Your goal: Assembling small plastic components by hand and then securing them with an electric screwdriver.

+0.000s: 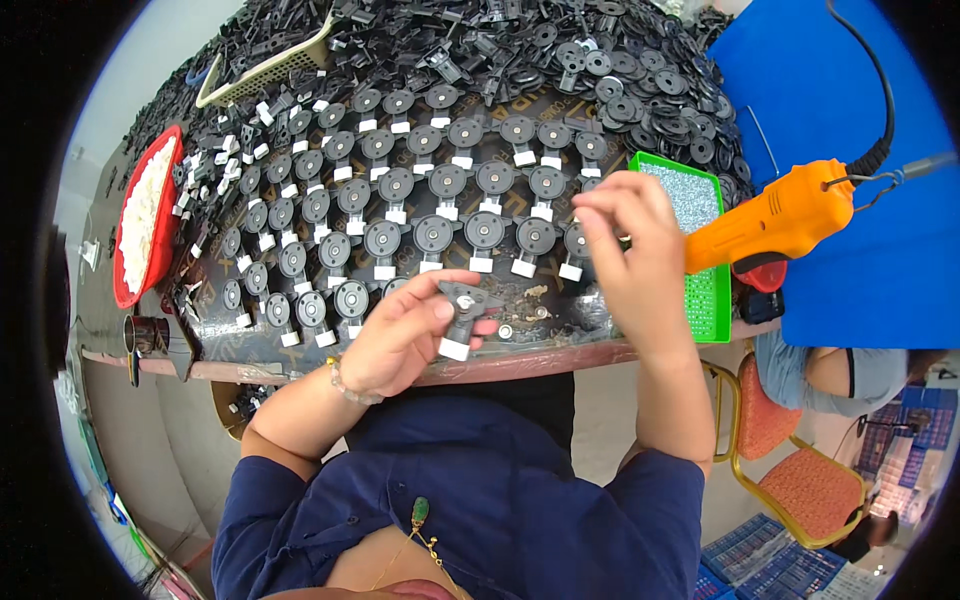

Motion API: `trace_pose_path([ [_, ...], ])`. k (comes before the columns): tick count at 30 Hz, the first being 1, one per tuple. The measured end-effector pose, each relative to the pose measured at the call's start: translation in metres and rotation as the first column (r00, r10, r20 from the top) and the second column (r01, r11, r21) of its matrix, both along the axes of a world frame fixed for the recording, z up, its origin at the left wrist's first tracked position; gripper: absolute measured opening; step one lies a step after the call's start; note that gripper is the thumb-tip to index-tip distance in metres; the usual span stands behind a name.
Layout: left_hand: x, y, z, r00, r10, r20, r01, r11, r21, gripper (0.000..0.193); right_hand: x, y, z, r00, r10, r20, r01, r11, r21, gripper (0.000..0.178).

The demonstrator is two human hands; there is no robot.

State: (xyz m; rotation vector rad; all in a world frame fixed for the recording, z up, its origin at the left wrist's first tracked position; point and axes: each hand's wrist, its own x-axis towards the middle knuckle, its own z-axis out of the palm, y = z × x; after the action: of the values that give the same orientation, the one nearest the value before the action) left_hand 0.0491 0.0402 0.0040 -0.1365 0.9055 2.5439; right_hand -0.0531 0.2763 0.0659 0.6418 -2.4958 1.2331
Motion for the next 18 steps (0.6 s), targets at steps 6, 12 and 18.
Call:
trace_pose_path([
  [6, -0.027, -0.034, 0.021, 0.99, 0.08, -0.12, -0.102, 0.975, -0.196, 0.03, -0.056, 0.022, 0.0, 0.945, -0.138, -0.297, 0.236, 0.915, 0.328, 0.011],
  [12, -0.047, -0.056, 0.022, 0.967, 0.195, -0.161, -0.222, 0.96, -0.171, 0.031, -0.161, 0.022, -0.021, 0.917, -0.223, -0.331, 0.384, 0.721, 0.577, 0.02],
  [18, -0.042, -0.069, 0.021, 0.933, 0.324, -0.158, -0.345, 0.93, -0.128, 0.038, -0.229, 0.025, -0.063, 0.961, -0.205, -0.187, 0.277, 0.667, 0.692, 0.036],
])
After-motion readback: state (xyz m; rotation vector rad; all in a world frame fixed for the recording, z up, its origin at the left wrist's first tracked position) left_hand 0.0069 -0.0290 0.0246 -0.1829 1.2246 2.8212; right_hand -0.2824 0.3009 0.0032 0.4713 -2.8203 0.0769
